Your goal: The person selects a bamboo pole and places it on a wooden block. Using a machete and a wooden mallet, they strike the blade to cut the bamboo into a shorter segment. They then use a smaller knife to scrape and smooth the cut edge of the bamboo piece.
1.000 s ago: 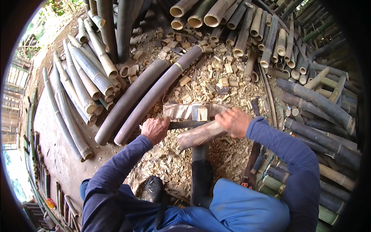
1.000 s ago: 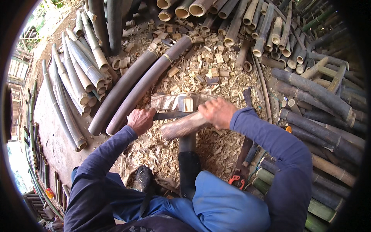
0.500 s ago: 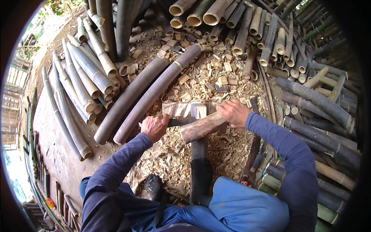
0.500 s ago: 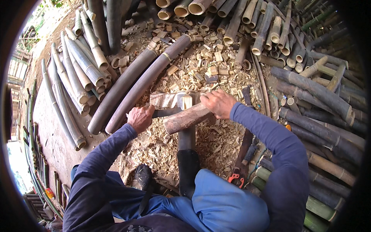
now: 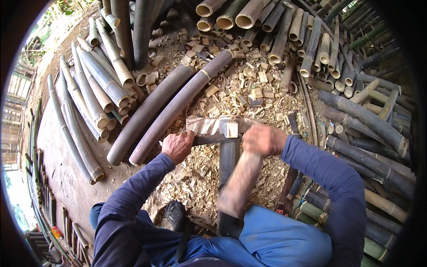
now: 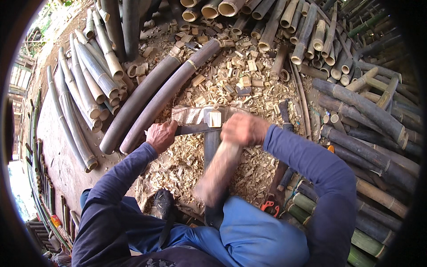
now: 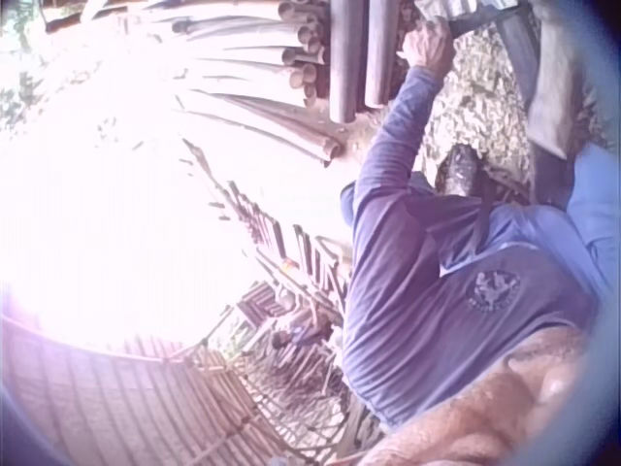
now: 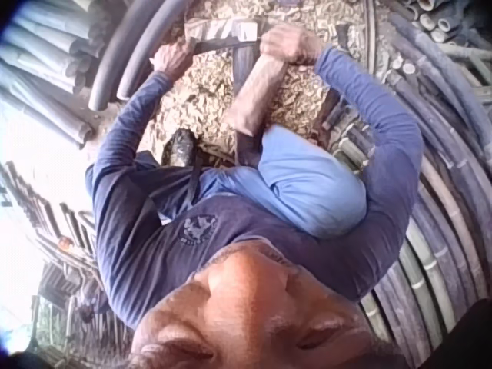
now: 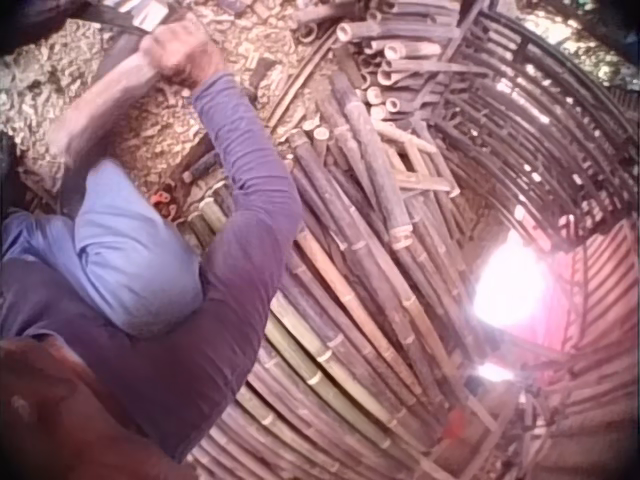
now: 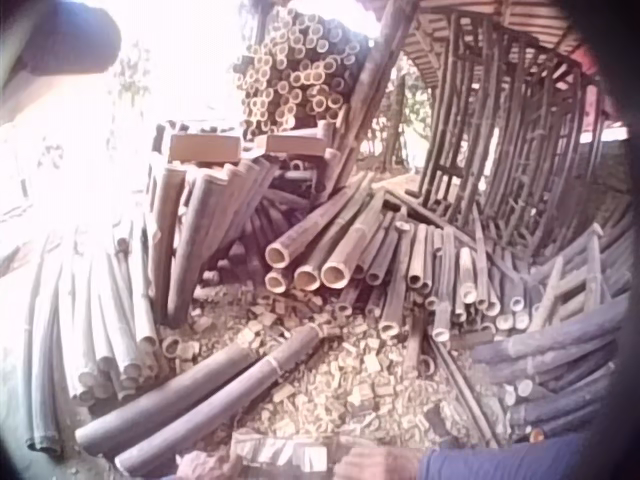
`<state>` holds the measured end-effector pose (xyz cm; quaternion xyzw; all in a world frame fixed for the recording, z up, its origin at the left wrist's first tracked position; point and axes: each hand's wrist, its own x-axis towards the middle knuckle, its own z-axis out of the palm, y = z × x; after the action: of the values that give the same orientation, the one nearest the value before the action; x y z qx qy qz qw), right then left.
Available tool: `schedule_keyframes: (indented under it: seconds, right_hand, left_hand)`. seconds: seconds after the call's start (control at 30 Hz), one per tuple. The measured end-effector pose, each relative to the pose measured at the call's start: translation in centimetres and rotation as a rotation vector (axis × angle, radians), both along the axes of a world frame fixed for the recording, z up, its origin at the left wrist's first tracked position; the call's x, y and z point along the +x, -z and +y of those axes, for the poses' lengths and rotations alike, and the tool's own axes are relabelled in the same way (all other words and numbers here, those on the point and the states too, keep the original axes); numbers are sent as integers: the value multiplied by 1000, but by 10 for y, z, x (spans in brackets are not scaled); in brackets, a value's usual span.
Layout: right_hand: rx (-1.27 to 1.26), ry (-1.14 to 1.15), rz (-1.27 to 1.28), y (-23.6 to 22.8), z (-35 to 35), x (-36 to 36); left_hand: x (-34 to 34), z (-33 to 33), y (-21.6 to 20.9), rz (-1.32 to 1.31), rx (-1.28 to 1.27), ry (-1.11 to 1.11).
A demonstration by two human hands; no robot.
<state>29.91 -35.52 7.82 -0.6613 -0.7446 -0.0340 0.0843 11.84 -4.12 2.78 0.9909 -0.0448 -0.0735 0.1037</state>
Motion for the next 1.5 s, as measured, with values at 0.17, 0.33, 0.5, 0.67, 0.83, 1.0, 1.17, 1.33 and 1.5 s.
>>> schedule_keyframes:
  seconds: [0.17, 0.33, 0.5, 0.67, 0.83, 1.0, 1.17, 1.33, 1.5]
  right_hand:
    - [-375, 244, -126, -29, -8, -2]
    - [-333, 123, 236, -55, -7, -81]
    - [-273, 538, 907, -74, -22, -123]
    - [4, 869, 1369, -89, -31, -107]
    - [118, 927, 1392, -100, -19, -67]
    - [204, 983, 1451, -101, -6, -68]
    - [245, 951, 1335, -102, 7, -70]
    - [285, 1003, 1054, -63, 22, -77]
    - [-243, 1018, 800, -76, 33, -43]
  left_hand:
    - [6, 12, -1, 29, -139, 3]
    - [36, 44, 0, 295, -616, 45]
    - [59, 59, 1, 301, -1178, -494]
    - [71, 59, -30, -29, -402, 145]
    - [72, 66, -50, 136, -202, 170]
    - [71, 68, -51, 150, -202, 102]
    - [65, 73, -42, 119, -184, 53]
    - [59, 64, -37, 107, -115, 20]
    - [64, 67, -30, 128, -85, 12]
